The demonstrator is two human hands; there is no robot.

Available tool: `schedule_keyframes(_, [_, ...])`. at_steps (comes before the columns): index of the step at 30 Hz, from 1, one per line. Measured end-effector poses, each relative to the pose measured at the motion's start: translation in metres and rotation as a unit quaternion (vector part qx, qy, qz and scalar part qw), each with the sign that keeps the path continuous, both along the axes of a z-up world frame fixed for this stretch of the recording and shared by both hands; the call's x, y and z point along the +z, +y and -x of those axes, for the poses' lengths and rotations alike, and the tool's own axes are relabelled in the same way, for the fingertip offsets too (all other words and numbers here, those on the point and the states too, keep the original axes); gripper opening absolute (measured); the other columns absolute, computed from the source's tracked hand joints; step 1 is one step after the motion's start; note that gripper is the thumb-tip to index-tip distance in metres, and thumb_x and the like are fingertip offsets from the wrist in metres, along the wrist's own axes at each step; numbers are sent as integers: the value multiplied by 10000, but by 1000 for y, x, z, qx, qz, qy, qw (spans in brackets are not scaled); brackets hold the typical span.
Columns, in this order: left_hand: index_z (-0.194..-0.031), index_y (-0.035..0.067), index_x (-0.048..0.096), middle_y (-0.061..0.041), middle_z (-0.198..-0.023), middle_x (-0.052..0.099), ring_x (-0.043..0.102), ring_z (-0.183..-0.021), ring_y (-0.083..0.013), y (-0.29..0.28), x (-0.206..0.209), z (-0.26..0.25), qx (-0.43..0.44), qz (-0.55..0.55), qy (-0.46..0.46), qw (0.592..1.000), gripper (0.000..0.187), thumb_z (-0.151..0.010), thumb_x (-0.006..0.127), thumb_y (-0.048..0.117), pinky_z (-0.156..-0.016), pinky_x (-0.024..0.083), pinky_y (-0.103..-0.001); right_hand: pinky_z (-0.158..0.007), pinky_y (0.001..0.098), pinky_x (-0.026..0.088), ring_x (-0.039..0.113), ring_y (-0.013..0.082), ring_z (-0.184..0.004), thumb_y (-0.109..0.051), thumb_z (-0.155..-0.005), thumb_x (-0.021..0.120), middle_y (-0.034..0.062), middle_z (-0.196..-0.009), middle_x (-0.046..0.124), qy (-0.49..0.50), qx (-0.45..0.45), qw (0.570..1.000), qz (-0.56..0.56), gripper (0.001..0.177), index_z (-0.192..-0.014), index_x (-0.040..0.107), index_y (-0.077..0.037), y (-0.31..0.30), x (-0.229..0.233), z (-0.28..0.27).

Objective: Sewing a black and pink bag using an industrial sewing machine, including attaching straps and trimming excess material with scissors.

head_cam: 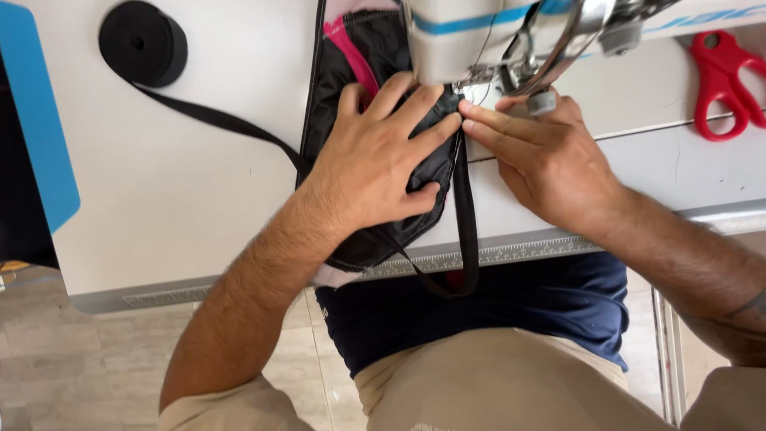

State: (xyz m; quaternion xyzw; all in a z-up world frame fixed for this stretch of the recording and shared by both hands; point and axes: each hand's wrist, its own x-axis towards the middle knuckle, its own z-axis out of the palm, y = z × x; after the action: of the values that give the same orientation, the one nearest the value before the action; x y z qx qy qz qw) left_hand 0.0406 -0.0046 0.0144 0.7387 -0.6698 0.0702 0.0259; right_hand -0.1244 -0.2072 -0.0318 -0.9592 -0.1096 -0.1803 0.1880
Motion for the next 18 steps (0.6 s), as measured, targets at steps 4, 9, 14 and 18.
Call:
schedule_keyframes(4, [-1414,192,601,-66,-1448,485,423,-1338,-310,-1,2,-12,-35,-13,6,999,735,-791,746,555,-859,481,-603,-744,426,395,681,303,-1252,138,-814,591,111,-1496,643,-6,-17,998,56,603,-1387,682,-27,3,2,-3])
schedule_keyframes(9, [-1371,187,655,-82,-1459,494,430,-1316,-314,0,-1,-22,-73,-1,17,997,690,-791,762,545,-900,455,-605,-729,402,385,648,301,-1136,151,-833,583,80,-1529,616,-26,-30,993,113,601,-1400,674,-25,9,0,-1])
schedule_keyframes(14, [-1392,187,635,-74,-1480,470,426,-1325,-308,0,3,-20,-78,8,1,997,692,-807,757,537,-902,466,-591,-896,425,455,586,311,-1134,104,-988,628,101,-1485,639,-59,-21,994,87,401,-1376,681,16,12,5,1])
schedule_keyframes(18, [-1406,185,631,-81,-1486,456,418,-1332,-307,2,3,-26,-76,-12,9,997,710,-819,741,568,-928,441,-598,-893,416,505,591,296,-1064,125,-903,619,127,-1425,667,-84,-9,992,94,458,-1341,689,7,11,12,-3])
